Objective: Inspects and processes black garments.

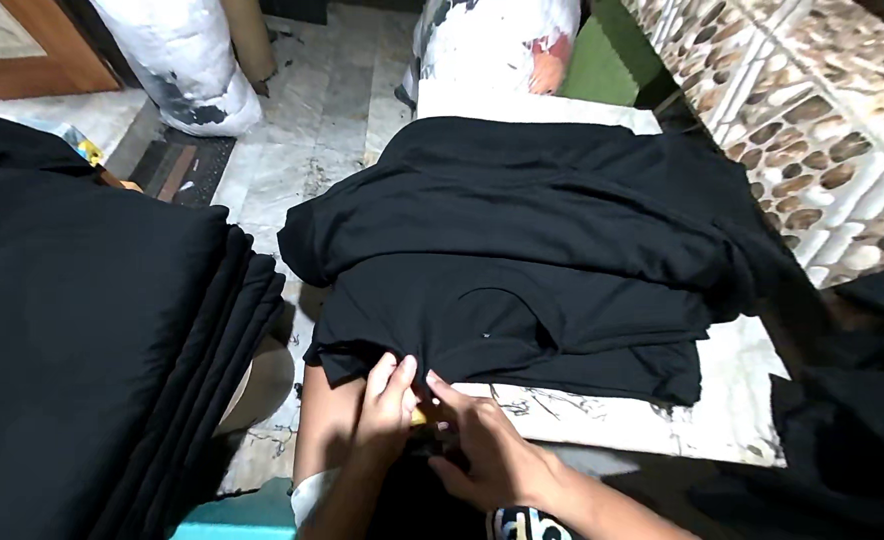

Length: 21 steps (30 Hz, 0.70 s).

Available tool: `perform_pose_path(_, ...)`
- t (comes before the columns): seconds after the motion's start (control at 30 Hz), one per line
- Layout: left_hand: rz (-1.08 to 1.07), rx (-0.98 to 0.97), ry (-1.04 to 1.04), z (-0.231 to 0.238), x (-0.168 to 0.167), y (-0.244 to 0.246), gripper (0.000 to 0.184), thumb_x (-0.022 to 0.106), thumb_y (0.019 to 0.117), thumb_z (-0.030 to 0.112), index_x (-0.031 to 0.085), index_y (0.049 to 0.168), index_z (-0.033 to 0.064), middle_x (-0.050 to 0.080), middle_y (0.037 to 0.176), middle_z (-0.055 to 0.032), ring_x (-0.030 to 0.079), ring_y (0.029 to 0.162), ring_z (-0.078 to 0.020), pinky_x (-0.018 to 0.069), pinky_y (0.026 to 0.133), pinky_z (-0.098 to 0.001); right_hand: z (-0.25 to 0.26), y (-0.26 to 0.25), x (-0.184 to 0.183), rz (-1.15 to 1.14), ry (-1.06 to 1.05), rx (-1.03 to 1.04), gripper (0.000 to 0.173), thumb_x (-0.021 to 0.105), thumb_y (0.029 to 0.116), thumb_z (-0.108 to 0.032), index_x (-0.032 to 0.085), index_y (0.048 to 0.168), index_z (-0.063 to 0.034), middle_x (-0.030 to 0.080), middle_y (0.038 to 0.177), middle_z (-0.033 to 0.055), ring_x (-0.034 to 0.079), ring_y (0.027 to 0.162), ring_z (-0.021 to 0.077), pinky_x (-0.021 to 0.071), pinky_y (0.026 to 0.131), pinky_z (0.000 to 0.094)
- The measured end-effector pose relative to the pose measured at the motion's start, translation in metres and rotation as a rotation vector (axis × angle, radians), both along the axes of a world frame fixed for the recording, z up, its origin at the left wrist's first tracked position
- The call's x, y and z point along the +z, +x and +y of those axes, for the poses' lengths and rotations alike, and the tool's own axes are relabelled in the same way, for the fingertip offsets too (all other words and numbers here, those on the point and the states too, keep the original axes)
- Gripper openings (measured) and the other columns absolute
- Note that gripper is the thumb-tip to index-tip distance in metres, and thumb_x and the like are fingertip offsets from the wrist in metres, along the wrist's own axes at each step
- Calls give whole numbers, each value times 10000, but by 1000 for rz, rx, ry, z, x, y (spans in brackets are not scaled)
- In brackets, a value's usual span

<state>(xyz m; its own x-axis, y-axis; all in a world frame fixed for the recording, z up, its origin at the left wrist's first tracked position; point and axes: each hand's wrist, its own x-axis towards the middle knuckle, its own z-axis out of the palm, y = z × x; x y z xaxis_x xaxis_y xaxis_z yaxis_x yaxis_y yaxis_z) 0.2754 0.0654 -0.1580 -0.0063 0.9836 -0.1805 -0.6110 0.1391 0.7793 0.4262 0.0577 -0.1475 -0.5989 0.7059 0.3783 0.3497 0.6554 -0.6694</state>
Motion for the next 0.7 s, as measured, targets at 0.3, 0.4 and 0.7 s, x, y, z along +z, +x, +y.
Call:
perform_pose_path(0.3, 216, 140, 81, 10, 5, -6, 175, 641, 838, -83, 606, 949, 48, 696, 808, 77, 659, 707, 21, 562, 666, -163, 123, 33, 57, -150, 239, 195, 300, 521, 1067, -311, 563, 1149, -25, 627, 1088, 130, 623, 904, 83, 520, 784, 179)
perform_pose_path(0.4, 181, 127, 109, 6, 8, -7, 212, 611, 831, -97, 627, 1007, 21, 708, 879, 64, 674, 803, 18, 573, 754, -177, 173, 24, 66, -281, 141, 341, 297, 568, 1014, -260, 630, 1148, -3, 699, 1017, 100, 650, 938, 130, 492, 867, 328)
perform_pose_path(0.7, 355, 153, 158, 5, 14, -12, 151, 633, 819, -34, 680, 962, -31, 662, 940, 41, 630, 852, 62, 542, 773, -128, 194, 1, 62, -261, 271, 625, 212, 596, 999, -178, 745, 1127, -98, 691, 1029, 80, 616, 1030, 152, 396, 987, 336)
